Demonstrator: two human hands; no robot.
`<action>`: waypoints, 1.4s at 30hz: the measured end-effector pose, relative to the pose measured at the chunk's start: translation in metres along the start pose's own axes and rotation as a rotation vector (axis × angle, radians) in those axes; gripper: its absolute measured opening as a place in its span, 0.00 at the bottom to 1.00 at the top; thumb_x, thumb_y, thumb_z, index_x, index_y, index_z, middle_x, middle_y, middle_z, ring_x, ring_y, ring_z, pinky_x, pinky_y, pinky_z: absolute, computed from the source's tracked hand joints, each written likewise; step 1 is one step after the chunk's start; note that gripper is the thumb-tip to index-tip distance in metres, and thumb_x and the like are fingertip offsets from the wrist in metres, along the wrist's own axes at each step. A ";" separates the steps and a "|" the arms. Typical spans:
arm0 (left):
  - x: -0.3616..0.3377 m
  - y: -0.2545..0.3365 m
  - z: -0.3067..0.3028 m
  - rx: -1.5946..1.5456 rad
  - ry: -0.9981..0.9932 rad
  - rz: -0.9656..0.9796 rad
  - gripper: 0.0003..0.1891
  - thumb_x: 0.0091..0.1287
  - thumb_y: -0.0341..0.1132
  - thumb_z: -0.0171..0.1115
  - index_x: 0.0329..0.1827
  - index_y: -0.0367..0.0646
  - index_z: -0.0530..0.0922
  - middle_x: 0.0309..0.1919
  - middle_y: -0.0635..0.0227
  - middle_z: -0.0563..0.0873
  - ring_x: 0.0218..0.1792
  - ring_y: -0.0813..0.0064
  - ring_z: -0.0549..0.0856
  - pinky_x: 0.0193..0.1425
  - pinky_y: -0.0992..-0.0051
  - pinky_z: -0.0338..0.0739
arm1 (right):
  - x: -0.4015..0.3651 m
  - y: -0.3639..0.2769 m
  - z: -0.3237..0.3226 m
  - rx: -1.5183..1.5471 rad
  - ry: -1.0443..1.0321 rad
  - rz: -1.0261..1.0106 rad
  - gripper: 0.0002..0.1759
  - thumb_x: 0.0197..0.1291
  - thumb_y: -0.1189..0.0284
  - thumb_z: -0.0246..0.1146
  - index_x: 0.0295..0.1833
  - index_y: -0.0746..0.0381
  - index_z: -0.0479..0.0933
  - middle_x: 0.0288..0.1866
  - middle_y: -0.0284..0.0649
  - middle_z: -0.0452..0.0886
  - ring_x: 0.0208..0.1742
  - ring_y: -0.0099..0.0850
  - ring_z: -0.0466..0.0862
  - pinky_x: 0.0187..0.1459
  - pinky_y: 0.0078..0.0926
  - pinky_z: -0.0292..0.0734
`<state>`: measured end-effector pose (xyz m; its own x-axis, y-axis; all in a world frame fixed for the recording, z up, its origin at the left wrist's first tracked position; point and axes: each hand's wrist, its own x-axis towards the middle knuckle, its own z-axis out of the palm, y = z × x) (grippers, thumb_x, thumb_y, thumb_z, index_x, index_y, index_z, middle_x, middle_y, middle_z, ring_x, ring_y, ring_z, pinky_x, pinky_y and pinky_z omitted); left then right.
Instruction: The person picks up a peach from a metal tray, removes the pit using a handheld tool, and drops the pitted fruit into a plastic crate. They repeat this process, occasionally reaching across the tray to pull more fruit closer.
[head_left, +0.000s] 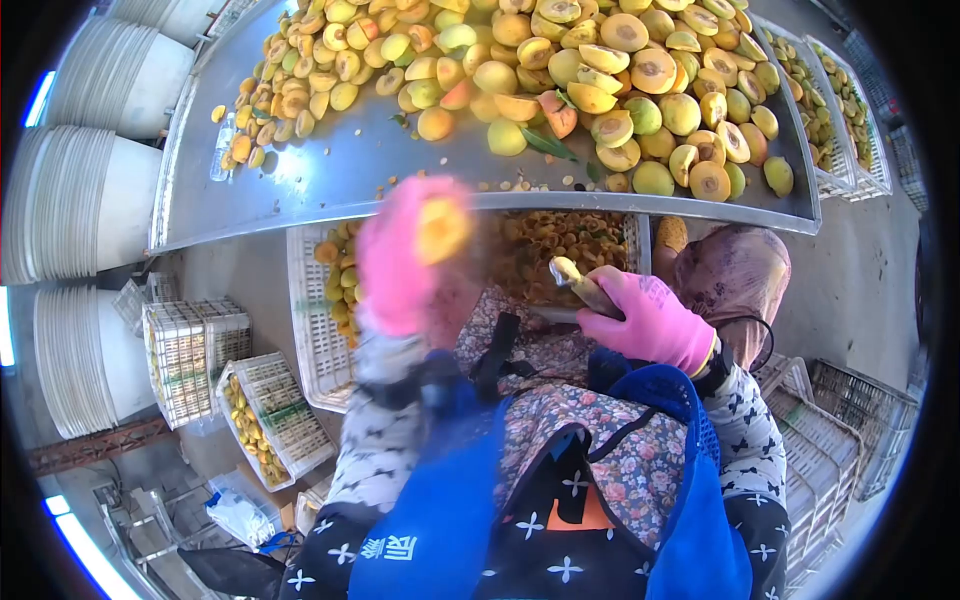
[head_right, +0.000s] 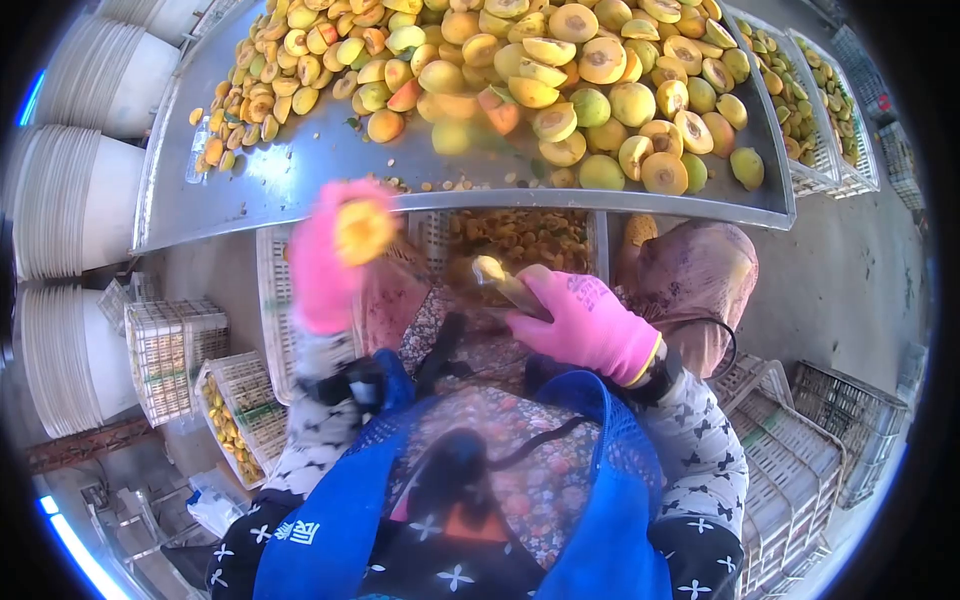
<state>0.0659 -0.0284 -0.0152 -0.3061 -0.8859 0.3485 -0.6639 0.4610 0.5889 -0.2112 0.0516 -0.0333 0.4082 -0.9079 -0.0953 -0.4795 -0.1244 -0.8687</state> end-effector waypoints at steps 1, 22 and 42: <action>-0.011 -0.029 -0.028 0.352 -0.013 0.122 0.12 0.72 0.35 0.62 0.54 0.40 0.81 0.43 0.62 0.87 0.43 0.71 0.87 0.47 0.71 0.84 | -0.001 0.013 0.002 -0.105 0.012 -0.023 0.15 0.59 0.65 0.67 0.44 0.63 0.73 0.33 0.50 0.83 0.37 0.52 0.84 0.37 0.46 0.77; 0.046 -0.021 0.027 -1.226 -0.423 -0.614 0.30 0.70 0.51 0.59 0.67 0.38 0.70 0.48 0.59 0.83 0.32 0.70 0.86 0.28 0.76 0.79 | 0.000 0.009 -0.021 -0.180 0.241 -0.109 0.17 0.60 0.67 0.67 0.51 0.61 0.73 0.37 0.49 0.83 0.38 0.53 0.84 0.39 0.45 0.79; 0.004 0.083 0.041 -1.203 -0.144 -0.666 0.25 0.79 0.52 0.44 0.63 0.40 0.74 0.40 0.65 0.86 0.26 0.79 0.79 0.27 0.82 0.70 | 0.017 -0.030 0.011 -0.571 0.463 -0.251 0.15 0.62 0.65 0.64 0.47 0.60 0.69 0.32 0.42 0.78 0.32 0.42 0.84 0.33 0.43 0.75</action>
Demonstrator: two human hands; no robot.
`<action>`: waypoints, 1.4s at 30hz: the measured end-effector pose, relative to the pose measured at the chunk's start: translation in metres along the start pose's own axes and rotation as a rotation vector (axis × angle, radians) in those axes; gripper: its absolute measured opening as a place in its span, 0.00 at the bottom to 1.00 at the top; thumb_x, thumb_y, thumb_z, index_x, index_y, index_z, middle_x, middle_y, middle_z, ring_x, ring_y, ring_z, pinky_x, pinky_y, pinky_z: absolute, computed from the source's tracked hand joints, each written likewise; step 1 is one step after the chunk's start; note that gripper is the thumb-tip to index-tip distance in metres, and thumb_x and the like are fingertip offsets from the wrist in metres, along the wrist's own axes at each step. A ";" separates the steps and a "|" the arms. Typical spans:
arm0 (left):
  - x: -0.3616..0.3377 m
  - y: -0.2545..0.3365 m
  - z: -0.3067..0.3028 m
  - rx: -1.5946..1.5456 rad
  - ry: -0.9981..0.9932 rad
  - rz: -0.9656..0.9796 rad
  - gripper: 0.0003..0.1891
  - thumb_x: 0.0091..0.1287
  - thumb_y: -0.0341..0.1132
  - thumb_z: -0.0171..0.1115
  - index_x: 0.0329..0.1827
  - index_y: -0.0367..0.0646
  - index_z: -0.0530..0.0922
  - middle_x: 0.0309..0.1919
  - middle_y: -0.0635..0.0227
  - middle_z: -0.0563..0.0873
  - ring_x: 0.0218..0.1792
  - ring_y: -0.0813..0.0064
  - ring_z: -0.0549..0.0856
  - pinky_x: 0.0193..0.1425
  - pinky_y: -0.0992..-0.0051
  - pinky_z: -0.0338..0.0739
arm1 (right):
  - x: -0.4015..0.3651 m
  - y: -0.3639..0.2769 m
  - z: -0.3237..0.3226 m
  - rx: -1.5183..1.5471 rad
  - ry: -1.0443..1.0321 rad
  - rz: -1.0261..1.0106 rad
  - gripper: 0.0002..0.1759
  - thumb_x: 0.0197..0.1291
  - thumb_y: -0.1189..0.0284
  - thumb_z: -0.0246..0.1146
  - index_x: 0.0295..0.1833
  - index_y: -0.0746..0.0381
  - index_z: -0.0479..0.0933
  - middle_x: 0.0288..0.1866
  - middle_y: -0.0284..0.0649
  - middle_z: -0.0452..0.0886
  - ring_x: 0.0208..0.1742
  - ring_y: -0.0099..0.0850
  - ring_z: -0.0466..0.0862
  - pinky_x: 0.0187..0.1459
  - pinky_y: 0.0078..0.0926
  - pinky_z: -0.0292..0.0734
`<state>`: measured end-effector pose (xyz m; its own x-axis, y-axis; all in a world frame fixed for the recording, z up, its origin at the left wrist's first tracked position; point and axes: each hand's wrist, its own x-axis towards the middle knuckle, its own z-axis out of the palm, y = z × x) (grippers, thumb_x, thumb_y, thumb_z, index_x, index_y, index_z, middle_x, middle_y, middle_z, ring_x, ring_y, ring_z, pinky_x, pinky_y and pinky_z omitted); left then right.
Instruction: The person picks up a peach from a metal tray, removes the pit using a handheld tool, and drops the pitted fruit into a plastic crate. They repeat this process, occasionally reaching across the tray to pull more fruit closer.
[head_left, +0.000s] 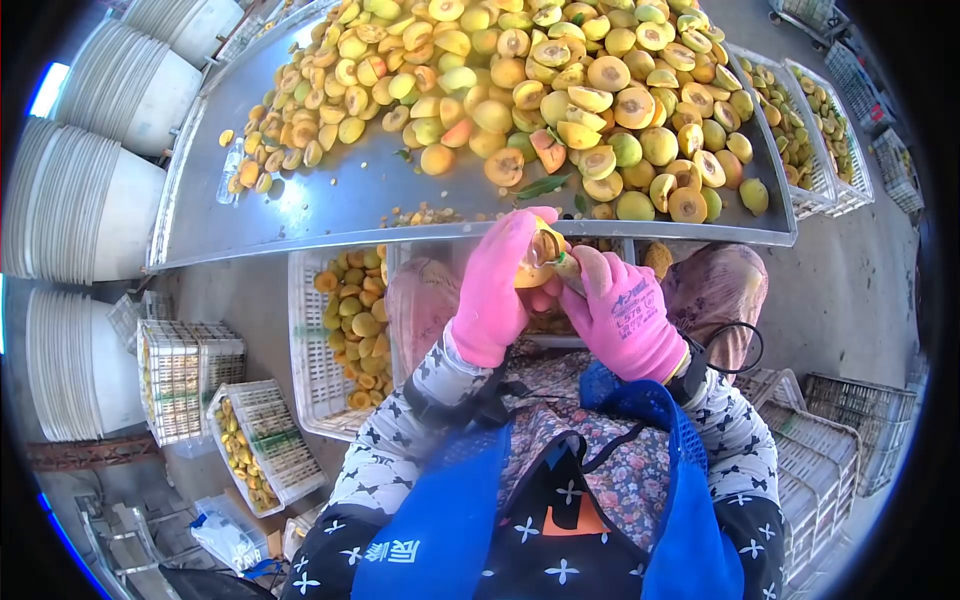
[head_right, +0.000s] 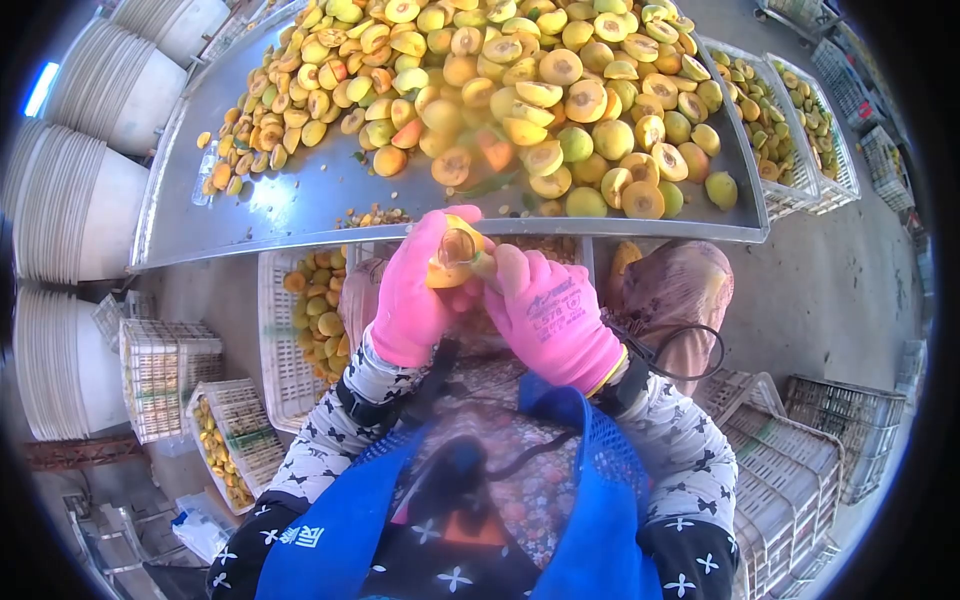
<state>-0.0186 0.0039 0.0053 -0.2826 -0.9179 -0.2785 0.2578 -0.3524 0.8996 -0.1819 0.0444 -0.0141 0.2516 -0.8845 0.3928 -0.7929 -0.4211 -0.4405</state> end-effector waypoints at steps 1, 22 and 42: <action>0.000 -0.001 0.000 -0.006 0.000 0.008 0.25 0.79 0.53 0.44 0.63 0.40 0.74 0.40 0.65 0.86 0.26 0.79 0.79 0.27 0.82 0.71 | 0.000 -0.001 0.001 0.013 -0.014 0.019 0.15 0.62 0.65 0.64 0.47 0.60 0.69 0.32 0.42 0.79 0.32 0.43 0.84 0.33 0.43 0.75; 0.011 -0.007 0.014 -0.189 0.211 0.378 0.17 0.77 0.39 0.53 0.56 0.33 0.78 0.36 0.59 0.86 0.40 0.69 0.86 0.48 0.70 0.82 | -0.010 -0.017 0.025 0.440 -0.008 0.146 0.11 0.62 0.70 0.66 0.41 0.62 0.71 0.26 0.50 0.78 0.31 0.56 0.82 0.30 0.49 0.74; 0.025 -0.028 -0.001 -0.067 0.189 0.210 0.23 0.79 0.48 0.53 0.43 0.33 0.82 0.34 0.59 0.87 0.32 0.69 0.87 0.36 0.74 0.83 | -0.018 -0.003 0.035 0.552 -0.193 0.175 0.18 0.59 0.69 0.67 0.46 0.67 0.69 0.31 0.55 0.80 0.34 0.56 0.82 0.34 0.50 0.76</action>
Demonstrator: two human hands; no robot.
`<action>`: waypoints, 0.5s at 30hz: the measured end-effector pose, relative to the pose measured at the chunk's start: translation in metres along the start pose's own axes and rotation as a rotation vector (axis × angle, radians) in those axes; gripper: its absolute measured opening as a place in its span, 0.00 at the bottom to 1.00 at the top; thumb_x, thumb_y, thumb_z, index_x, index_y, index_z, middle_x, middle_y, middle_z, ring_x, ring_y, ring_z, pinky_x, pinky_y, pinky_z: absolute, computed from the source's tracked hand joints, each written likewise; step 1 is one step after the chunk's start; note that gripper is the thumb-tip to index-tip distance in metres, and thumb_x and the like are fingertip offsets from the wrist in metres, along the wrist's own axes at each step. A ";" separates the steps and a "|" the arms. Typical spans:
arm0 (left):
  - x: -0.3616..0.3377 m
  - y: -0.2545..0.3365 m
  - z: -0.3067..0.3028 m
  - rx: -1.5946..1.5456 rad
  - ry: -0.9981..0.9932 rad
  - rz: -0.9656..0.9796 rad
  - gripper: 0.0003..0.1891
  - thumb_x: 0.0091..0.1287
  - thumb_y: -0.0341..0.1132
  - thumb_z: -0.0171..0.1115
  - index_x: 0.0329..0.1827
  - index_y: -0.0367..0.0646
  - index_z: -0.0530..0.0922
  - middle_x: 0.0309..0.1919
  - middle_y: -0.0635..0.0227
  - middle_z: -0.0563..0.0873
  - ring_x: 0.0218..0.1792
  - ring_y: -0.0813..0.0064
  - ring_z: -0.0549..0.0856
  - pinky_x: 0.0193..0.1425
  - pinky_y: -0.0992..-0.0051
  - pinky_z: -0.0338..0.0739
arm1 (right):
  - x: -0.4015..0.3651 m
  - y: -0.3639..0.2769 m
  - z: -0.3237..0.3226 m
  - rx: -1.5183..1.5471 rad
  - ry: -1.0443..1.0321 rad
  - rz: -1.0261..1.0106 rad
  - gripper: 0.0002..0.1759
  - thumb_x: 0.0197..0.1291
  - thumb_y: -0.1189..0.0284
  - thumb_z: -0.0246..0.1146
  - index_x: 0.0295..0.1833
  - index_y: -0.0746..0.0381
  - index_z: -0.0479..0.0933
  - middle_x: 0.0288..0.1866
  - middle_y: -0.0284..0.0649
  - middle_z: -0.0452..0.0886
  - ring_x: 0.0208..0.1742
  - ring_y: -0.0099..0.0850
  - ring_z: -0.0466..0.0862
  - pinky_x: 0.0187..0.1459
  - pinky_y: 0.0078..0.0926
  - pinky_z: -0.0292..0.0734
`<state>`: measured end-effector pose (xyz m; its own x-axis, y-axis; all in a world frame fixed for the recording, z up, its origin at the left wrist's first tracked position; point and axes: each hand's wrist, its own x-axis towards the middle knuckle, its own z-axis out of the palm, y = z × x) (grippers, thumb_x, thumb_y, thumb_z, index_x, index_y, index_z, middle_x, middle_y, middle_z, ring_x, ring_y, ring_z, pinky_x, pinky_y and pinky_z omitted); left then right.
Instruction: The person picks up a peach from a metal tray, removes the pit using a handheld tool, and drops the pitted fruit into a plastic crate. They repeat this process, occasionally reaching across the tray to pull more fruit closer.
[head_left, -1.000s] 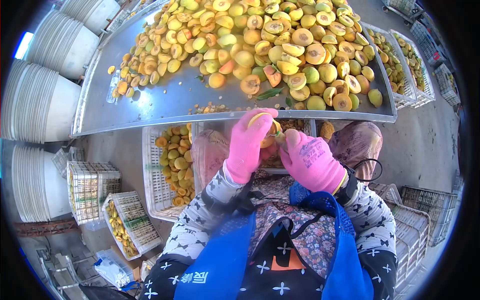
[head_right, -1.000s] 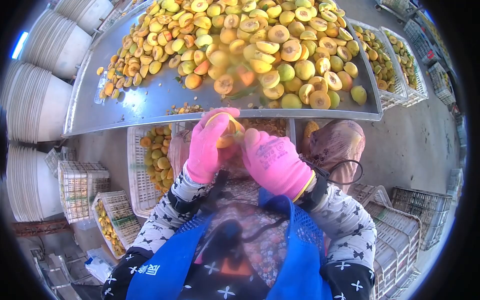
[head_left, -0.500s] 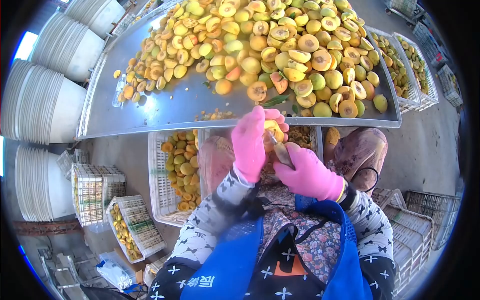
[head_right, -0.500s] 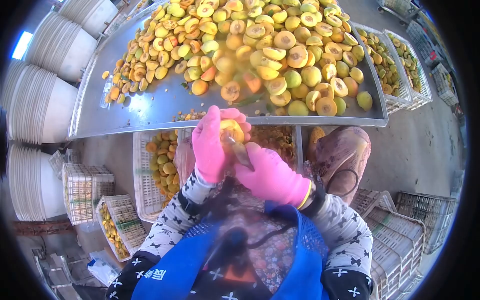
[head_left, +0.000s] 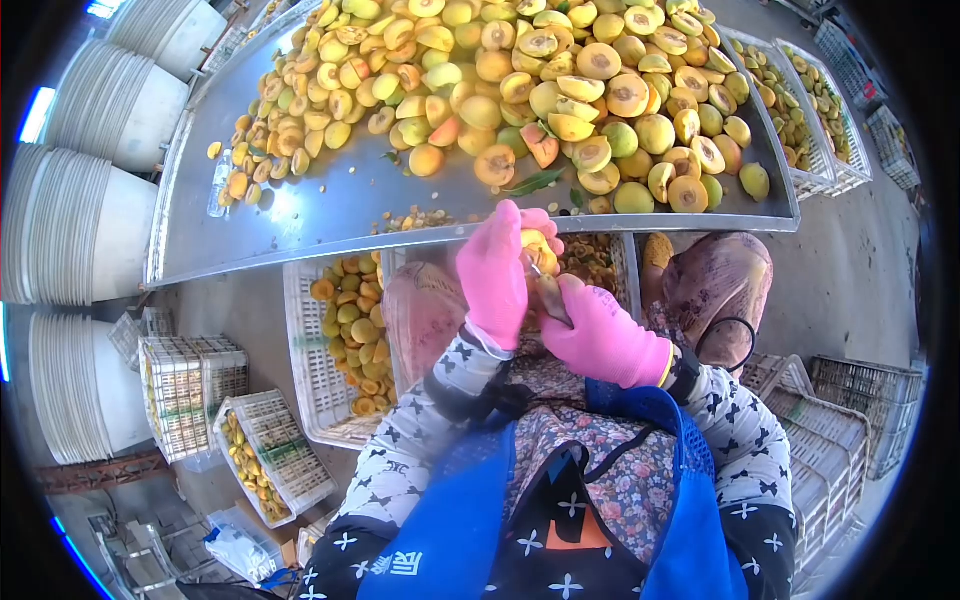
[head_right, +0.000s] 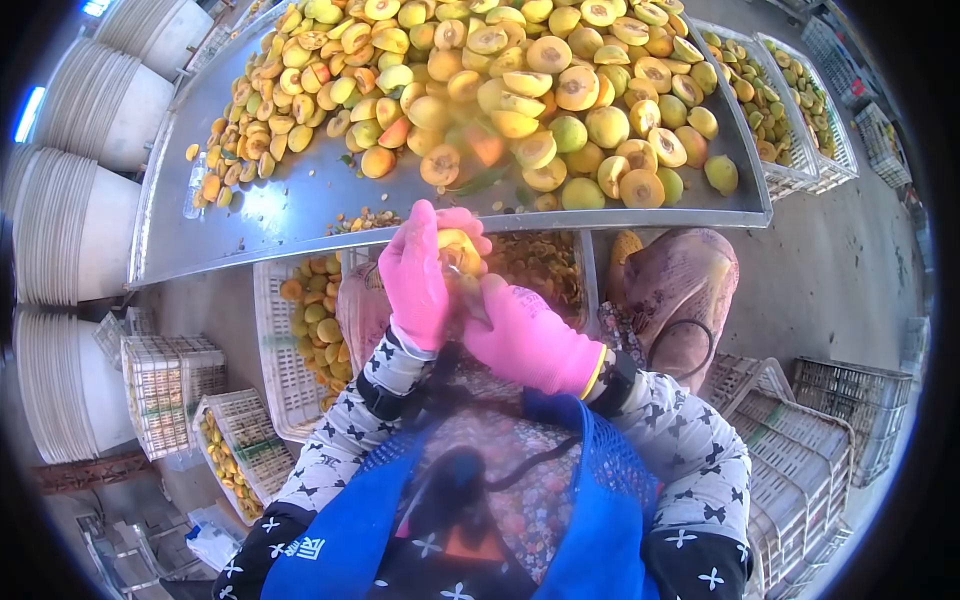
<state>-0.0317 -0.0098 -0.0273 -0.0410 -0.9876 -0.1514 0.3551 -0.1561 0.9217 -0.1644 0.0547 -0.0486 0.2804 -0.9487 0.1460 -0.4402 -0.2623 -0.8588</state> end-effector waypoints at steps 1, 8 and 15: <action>-0.002 -0.001 0.003 0.018 0.014 0.066 0.23 0.79 0.48 0.53 0.42 0.33 0.82 0.34 0.59 0.87 0.32 0.69 0.87 0.36 0.74 0.83 | 0.000 -0.001 -0.001 0.004 -0.041 0.044 0.19 0.60 0.68 0.66 0.46 0.68 0.68 0.33 0.56 0.82 0.35 0.56 0.83 0.35 0.51 0.77; 0.006 -0.009 -0.003 0.066 0.071 0.054 0.25 0.79 0.51 0.50 0.42 0.33 0.82 0.36 0.59 0.87 0.34 0.69 0.87 0.35 0.73 0.84 | 0.004 0.004 0.020 -0.113 0.029 0.110 0.12 0.59 0.74 0.63 0.42 0.66 0.67 0.30 0.54 0.81 0.35 0.57 0.82 0.33 0.49 0.76; 0.002 0.002 -0.010 0.070 0.026 -0.024 0.26 0.80 0.51 0.49 0.41 0.33 0.82 0.31 0.59 0.87 0.29 0.68 0.87 0.33 0.73 0.84 | 0.007 -0.005 0.017 0.255 -0.069 0.153 0.14 0.60 0.72 0.64 0.45 0.67 0.70 0.29 0.53 0.80 0.34 0.56 0.83 0.33 0.45 0.76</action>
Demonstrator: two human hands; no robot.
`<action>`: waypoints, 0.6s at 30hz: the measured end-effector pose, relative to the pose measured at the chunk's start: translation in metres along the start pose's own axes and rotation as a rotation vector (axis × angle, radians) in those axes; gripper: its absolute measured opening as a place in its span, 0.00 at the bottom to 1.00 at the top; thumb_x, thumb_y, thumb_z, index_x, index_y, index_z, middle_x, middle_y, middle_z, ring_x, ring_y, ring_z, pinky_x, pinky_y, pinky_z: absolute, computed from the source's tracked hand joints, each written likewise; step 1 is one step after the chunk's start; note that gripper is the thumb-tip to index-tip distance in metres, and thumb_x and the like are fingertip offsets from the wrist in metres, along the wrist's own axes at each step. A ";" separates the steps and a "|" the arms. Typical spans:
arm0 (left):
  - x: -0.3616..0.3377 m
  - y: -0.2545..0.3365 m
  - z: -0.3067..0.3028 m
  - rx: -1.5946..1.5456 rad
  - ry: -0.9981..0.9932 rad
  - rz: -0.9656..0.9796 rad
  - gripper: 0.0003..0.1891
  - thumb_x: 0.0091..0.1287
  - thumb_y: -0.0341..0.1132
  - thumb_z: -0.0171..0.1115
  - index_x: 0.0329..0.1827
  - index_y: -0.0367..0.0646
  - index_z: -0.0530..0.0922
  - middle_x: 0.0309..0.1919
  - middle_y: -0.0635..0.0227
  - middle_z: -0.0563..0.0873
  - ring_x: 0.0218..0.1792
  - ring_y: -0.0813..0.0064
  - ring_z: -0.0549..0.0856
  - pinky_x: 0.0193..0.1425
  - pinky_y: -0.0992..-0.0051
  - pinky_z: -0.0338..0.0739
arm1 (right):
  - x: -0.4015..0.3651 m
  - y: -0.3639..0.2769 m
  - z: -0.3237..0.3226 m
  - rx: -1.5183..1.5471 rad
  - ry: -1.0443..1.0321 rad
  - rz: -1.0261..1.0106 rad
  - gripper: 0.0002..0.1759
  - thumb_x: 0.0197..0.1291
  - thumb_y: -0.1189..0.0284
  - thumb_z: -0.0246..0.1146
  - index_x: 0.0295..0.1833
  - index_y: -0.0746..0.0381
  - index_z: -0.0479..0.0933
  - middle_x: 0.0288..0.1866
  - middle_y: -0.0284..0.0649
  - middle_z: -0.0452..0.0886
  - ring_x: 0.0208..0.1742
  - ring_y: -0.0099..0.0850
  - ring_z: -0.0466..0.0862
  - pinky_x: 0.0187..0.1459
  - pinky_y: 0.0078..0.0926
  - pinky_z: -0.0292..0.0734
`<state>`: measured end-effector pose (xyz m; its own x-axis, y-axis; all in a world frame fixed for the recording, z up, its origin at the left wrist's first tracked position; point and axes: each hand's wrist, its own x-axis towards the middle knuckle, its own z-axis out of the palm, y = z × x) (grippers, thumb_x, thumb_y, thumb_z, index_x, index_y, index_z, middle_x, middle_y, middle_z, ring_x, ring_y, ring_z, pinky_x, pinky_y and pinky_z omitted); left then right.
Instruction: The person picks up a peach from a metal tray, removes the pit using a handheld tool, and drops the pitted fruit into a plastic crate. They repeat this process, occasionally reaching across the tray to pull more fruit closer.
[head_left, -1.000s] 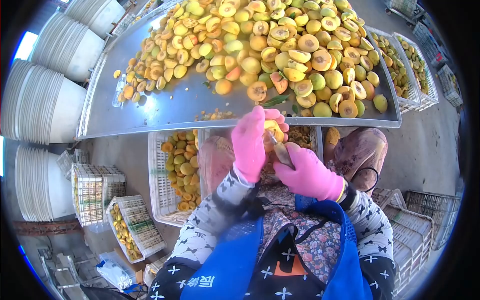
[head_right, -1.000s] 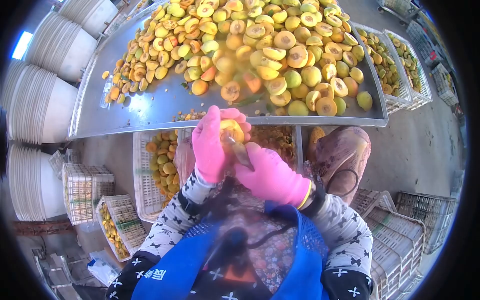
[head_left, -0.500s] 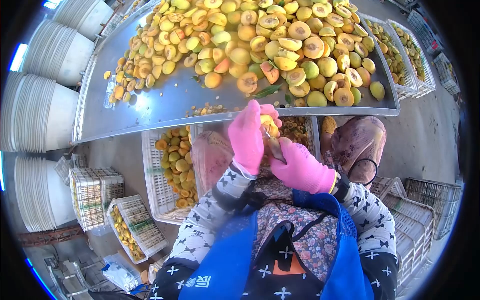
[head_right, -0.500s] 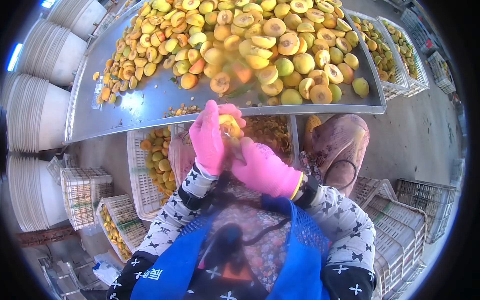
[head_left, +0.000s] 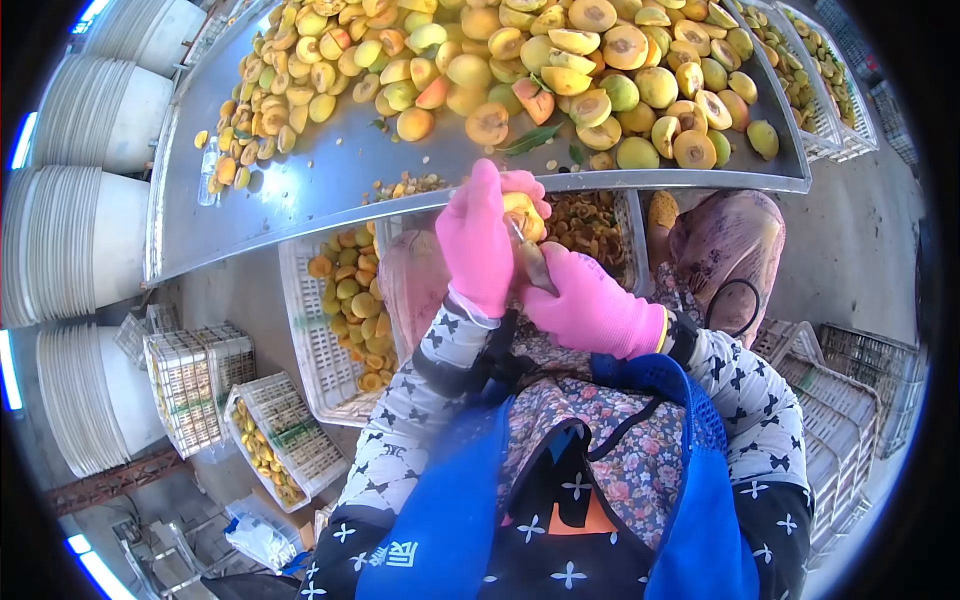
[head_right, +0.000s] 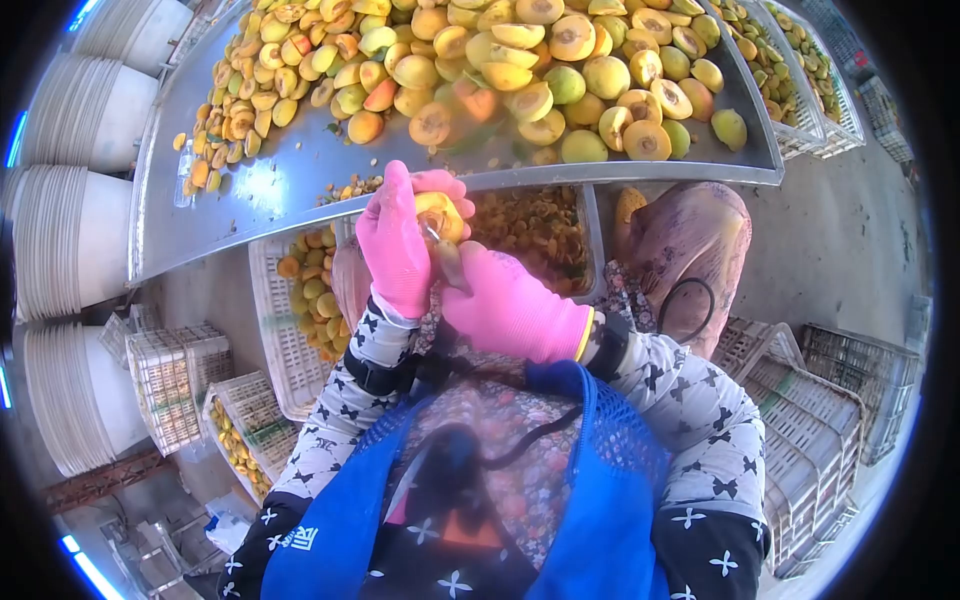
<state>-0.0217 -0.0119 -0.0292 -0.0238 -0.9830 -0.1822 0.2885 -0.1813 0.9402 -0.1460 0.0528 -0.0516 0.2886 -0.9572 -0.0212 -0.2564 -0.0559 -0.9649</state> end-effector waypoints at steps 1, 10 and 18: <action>0.001 0.001 -0.001 0.009 0.001 0.014 0.26 0.80 0.50 0.49 0.41 0.33 0.82 0.31 0.59 0.87 0.28 0.68 0.87 0.33 0.73 0.84 | 0.003 -0.014 -0.007 0.133 -0.074 0.195 0.14 0.60 0.72 0.64 0.45 0.67 0.70 0.29 0.53 0.80 0.32 0.56 0.82 0.32 0.45 0.76; 0.003 0.011 -0.003 -0.027 -0.154 -0.201 0.27 0.80 0.50 0.49 0.39 0.30 0.82 0.31 0.56 0.86 0.28 0.68 0.85 0.35 0.72 0.81 | 0.000 0.007 -0.001 0.001 0.026 -0.098 0.11 0.62 0.69 0.63 0.42 0.64 0.72 0.22 0.35 0.76 0.17 0.28 0.77 0.21 0.28 0.70; 0.012 0.016 -0.009 0.066 -0.491 -0.082 0.28 0.80 0.51 0.46 0.37 0.31 0.82 0.30 0.54 0.86 0.27 0.65 0.86 0.34 0.71 0.82 | 0.000 -0.028 -0.048 0.822 -0.537 0.511 0.11 0.62 0.72 0.62 0.46 0.67 0.75 0.20 0.33 0.75 0.16 0.23 0.74 0.19 0.20 0.66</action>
<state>-0.0089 -0.0260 -0.0187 -0.4957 -0.8609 -0.1147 0.2056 -0.2446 0.9476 -0.1830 0.0409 -0.0118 0.7371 -0.5552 -0.3852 0.1742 0.7069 -0.6855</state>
